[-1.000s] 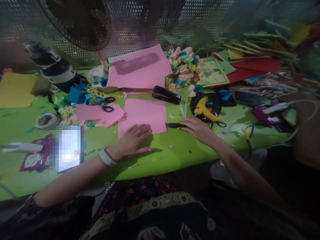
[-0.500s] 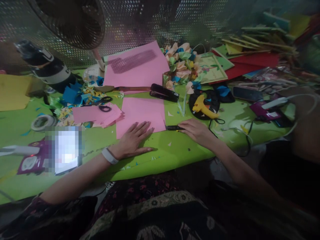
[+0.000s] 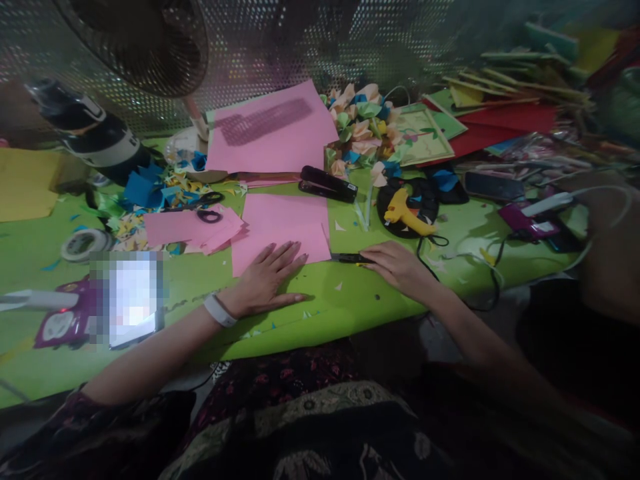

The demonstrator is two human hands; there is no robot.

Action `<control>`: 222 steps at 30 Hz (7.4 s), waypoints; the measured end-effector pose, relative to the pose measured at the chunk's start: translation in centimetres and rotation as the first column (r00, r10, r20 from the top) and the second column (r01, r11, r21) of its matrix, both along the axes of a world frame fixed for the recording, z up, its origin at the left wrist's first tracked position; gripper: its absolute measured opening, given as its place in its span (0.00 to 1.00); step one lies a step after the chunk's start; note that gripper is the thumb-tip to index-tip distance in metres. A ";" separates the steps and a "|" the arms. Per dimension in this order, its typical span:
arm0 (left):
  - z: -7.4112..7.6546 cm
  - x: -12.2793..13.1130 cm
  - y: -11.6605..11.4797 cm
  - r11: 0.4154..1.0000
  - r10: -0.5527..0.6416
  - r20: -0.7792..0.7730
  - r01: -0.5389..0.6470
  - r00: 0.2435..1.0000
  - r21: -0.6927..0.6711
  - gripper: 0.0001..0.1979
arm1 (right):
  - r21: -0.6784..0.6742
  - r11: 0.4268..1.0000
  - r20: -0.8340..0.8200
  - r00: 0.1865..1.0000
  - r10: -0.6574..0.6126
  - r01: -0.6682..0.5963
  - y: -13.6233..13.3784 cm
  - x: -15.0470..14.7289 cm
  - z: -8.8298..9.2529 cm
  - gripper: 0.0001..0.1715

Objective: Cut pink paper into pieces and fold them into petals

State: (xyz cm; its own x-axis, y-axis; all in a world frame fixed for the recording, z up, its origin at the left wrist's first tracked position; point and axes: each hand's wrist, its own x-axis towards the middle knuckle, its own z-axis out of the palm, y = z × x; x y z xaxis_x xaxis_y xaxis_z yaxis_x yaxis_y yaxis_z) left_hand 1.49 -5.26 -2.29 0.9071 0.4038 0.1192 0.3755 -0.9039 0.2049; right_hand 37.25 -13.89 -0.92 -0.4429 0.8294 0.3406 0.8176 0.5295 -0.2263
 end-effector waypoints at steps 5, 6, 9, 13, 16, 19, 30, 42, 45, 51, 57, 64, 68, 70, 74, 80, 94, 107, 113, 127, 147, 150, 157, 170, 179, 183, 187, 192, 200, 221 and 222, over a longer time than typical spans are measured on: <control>0.2 0.1 -0.1 1.000 0.002 -0.015 -0.002 1.000 -0.004 0.45 | -0.041 0.999 0.022 0.999 -0.026 0.027 0.2 -0.7 -0.1 0.16; 0.3 0.1 -0.1 1.000 0.005 -0.021 -0.005 1.000 -0.005 0.45 | -0.045 0.999 0.022 0.999 -0.028 0.029 0.1 -0.8 -0.1 0.16; 0.4 0.1 -0.1 1.000 0.007 -0.034 -0.008 0.999 -0.007 0.45 | -0.050 0.999 0.018 1.000 -0.019 0.020 -0.2 -0.8 0.1 0.16; 0.4 0.1 -0.1 1.000 0.002 -0.031 -0.003 1.000 -0.012 0.45 | -0.053 0.998 0.023 1.000 -0.020 0.022 -0.4 -1.1 0.2 0.16; 0.3 0.1 0.0 1.000 0.005 -0.023 -0.006 1.000 -0.023 0.45 | -0.064 0.998 0.042 0.999 -0.025 0.028 -0.2 -1.8 0.3 0.17; 0.2 0.1 0.0 1.000 0.009 -0.022 -0.010 1.000 -0.029 0.45 | -0.081 0.996 0.046 0.999 -0.019 0.022 -0.3 -2.1 0.6 0.17; 0.1 0.2 -0.1 0.999 0.010 0.009 -0.009 1.000 -0.045 0.47 | -0.096 0.995 0.047 0.999 -0.007 0.011 -0.4 -3.1 1.0 0.18; 0.2 0.2 -0.2 0.999 0.010 0.001 -0.009 1.000 -0.038 0.47 | -0.081 0.997 0.073 0.997 -0.006 0.012 -0.5 -3.9 0.8 0.17; 0.3 0.3 -0.3 0.999 0.014 0.009 -0.013 1.000 -0.042 0.47 | -0.088 0.996 0.069 0.997 0.016 -0.010 -0.6 -3.9 1.0 0.18; 0.2 0.3 -0.2 0.998 0.024 -0.004 -0.024 1.000 -0.050 0.48 | -0.077 0.997 0.028 0.999 0.024 -0.022 -0.7 -3.9 0.7 0.18; 0.2 0.2 0.0 0.998 0.018 -0.010 -0.019 1.000 -0.065 0.49 | -0.050 0.998 0.038 0.998 -0.043 0.045 -1.0 -2.8 1.0 0.19; 0.5 0.2 -0.1 0.997 0.023 -0.032 -0.025 0.999 -0.076 0.49 | -0.037 0.999 0.087 0.996 -0.006 0.009 -0.4 -4.5 0.9 0.18; 0.5 0.3 -0.1 0.997 0.021 -0.027 -0.023 0.999 -0.077 0.49 | -0.057 0.998 0.085 0.996 0.003 0.001 0.0 -5.6 0.3 0.18; 0.4 0.3 -0.1 0.997 0.022 -0.019 -0.023 1.000 -0.074 0.49 | -0.060 0.998 0.083 0.997 0.008 -0.003 0.1 -5.7 0.2 0.18; 0.5 0.3 -0.2 0.997 0.030 -0.022 -0.031 0.999 -0.070 0.49 | -0.052 0.999 0.085 0.996 0.011 -0.007 0.1 -5.7 0.3 0.18; 0.5 0.4 -0.3 0.996 0.038 -0.028 -0.040 0.999 -0.076 0.50 | -0.036 0.999 0.097 0.995 0.017 -0.014 0.2 -5.7 0.3 0.18; 0.2 0.4 -0.3 0.998 0.036 0.013 -0.036 0.999 -0.053 0.50 | -0.074 0.996 0.113 0.993 -0.042 0.050 0.6 -4.8 0.2 0.18; -0.3 0.3 -0.3 1.000 0.026 -0.009 -0.026 1.000 -0.017 0.49 | -0.064 0.990 0.288 0.948 0.135 -0.122 1.6 -9.2 0.0 0.44; 0.6 -0.2 0.1 1.000 -0.017 -0.091 0.014 0.996 -0.025 0.46 | -0.092 0.991 0.309 0.943 0.120 -0.096 1.7 -8.9 -1.3 0.47; 4.1 -2.3 1.6 0.991 -0.109 -0.241 0.123 0.964 0.046 0.44 | -0.064 0.992 0.271 0.954 0.126 -0.113 1.6 -9.3 -1.2 0.50; 5.4 -14.8 -1.5 0.989 0.145 -0.286 -0.142 0.947 0.034 0.39 | -0.054 0.990 0.238 0.961 0.141 -0.132 1.7 -8.7 -1.7 0.52; 6.2 -15.4 -1.7 0.987 0.161 -0.229 -0.149 0.960 0.066 0.38 | -0.075 0.989 0.230 0.963 0.141 -0.127 1.7 -8.8 -1.8 0.51; 5.7 -9.2 1.0 0.992 0.126 -0.202 -0.120 0.971 0.037 0.35 | -0.088 0.987 0.203 0.967 0.152 -0.136 2.0 -8.3 -1.0 0.48; 1.4 -6.8 1.2 0.999 0.051 -0.114 -0.050 0.992 0.015 0.43 | -0.086 0.988 0.141 0.983 -0.117 0.130 -0.9 -2.3 -0.1 0.30; 1.2 -6.5 1.2 0.998 0.061 -0.103 -0.062 0.993 -0.007 0.42 | -0.088 0.991 0.122 0.988 -0.094 0.105 1.0 -3.7 -0.4 0.28; 1.0 -6.6 1.3 0.998 0.063 -0.112 -0.064 0.992 -0.002 0.42 | -0.075 0.994 0.095 0.992 -0.078 0.085 1.0 -3.4 -0.7 0.27; 1.1 -6.5 1.1 0.998 0.069 -0.113 -0.069 0.991 0.006 0.43 | -0.091 0.993 0.069 0.995 -0.066 0.072 0.4 -2.8 -0.8 0.27; 1.2 -6.4 1.1 0.997 0.071 -0.118 -0.071 0.990 0.000 0.43 | -0.080 0.992 0.035 0.995 -0.097 0.099 0.2 -3.3 -0.8 0.27; 1.2 -6.4 1.1 0.997 0.072 -0.147 -0.074 0.986 -0.003 0.44 | -0.106 0.991 0.014 0.997 -0.079 0.080 0.2 -4.6 -0.4 0.26; 1.0 -6.4 1.0 0.997 0.067 -0.128 -0.061 0.989 0.048 0.44 | -0.085 0.996 -0.013 0.999 -0.039 0.037 0.5 -6.5 -0.9 0.22; 0.9 -6.4 1.0 0.997 0.069 -0.122 -0.063 0.990 0.047 0.44 | -0.079 0.996 -0.017 0.999 -0.035 0.034 0.4 -6.6 -0.9 0.22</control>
State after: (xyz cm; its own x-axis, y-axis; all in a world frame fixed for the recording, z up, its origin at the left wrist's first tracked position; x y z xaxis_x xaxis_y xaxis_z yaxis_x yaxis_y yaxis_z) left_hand -4.93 -4.23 -1.36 0.8874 0.4602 0.0266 0.4546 -0.8832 0.1154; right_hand 30.69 -13.44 -1.79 -0.4080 0.8685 0.2816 0.8304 0.4812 -0.2809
